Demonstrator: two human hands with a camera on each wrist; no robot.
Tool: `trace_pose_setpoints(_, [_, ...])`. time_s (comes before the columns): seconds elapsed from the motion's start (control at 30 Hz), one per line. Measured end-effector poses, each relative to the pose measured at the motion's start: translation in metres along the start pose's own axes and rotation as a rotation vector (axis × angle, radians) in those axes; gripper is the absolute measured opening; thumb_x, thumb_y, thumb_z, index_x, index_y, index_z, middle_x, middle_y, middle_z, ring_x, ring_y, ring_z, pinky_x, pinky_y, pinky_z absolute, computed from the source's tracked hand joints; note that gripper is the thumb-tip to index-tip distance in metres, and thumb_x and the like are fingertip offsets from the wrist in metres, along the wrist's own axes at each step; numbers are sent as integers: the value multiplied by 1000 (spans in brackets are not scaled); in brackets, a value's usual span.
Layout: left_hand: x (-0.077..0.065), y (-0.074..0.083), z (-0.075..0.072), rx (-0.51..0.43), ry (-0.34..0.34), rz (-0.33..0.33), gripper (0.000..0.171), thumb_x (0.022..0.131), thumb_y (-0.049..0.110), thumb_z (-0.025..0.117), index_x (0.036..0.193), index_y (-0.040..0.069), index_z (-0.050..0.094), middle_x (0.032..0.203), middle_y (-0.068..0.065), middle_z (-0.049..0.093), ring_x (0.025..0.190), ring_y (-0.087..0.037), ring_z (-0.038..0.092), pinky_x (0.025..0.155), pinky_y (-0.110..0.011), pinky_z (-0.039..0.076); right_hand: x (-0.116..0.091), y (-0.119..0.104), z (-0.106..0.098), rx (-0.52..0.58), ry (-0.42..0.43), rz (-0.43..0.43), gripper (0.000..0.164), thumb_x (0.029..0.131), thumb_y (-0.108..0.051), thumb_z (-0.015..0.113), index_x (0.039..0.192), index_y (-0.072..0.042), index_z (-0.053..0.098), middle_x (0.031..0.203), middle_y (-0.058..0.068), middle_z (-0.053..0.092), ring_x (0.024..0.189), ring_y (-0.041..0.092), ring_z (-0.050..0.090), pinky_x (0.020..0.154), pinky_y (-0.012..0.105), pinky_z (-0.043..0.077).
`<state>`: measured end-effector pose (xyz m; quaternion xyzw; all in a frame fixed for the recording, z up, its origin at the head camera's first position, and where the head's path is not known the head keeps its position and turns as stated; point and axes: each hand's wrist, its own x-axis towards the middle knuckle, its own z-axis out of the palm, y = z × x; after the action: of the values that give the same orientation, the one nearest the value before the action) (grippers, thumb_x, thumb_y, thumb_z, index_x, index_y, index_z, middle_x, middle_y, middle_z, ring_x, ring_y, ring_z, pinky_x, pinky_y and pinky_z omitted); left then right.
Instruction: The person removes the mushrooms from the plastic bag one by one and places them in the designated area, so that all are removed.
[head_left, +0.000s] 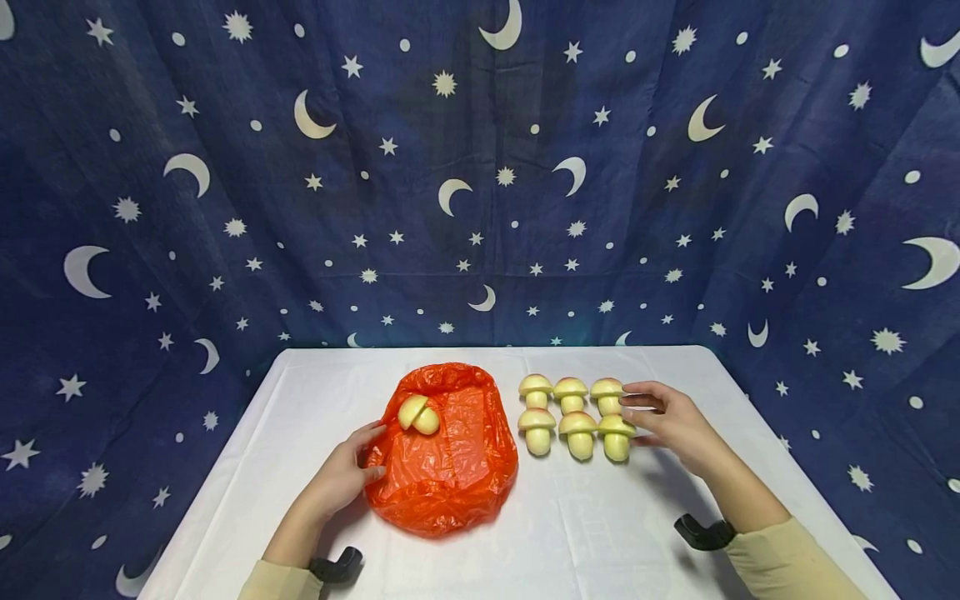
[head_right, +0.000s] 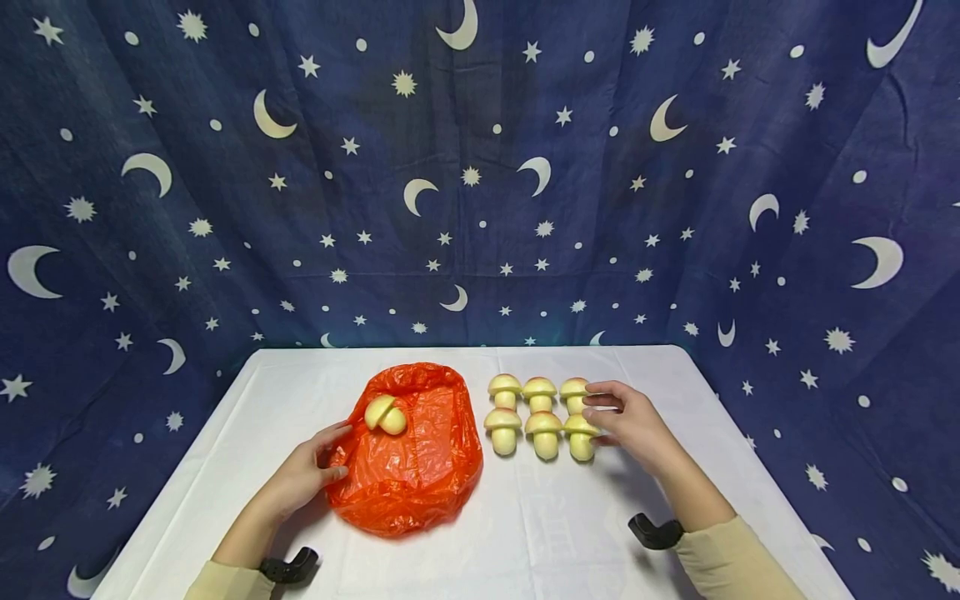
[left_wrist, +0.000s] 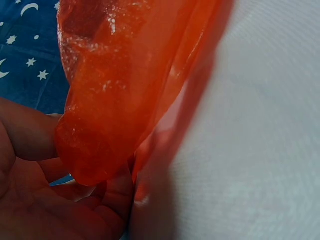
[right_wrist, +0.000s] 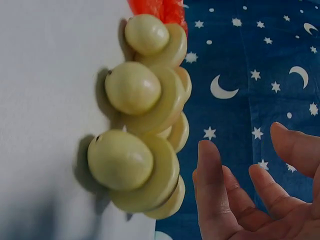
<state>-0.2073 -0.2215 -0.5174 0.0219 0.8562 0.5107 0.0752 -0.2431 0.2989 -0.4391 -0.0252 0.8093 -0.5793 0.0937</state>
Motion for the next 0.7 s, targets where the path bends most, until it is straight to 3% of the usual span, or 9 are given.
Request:
trace_pose_setpoints(0.3, [1,-2,0,9,3,4,70,90,-7,71,157,0,52,173,-21,38,163,-50,25,132,-68,20,5,-4,15,20,-37,-11,66,102,-14,72,156,7,42,153,34,52,111,20,73,86,46,69])
trace_pose_setpoints(0.5, [1,0,0,11,7,3,70,90,-7,72,157,0,52,172,-21,38,163,-51,26,132,-68,20,10,-7,27,27,-57,0,65,101,-17,75,156,3,45,154,32,52,115,21,72,89,49,68])
trace_pose_setpoints(0.7, [0,1,0,15,9,5,70,89,-8,72,156,-1,52,172,-21,39,162,-51,26,131,-69,20,14,-12,39,61,-96,-9,61,102,-11,70,154,5,44,152,34,52,117,25,72,91,54,67])
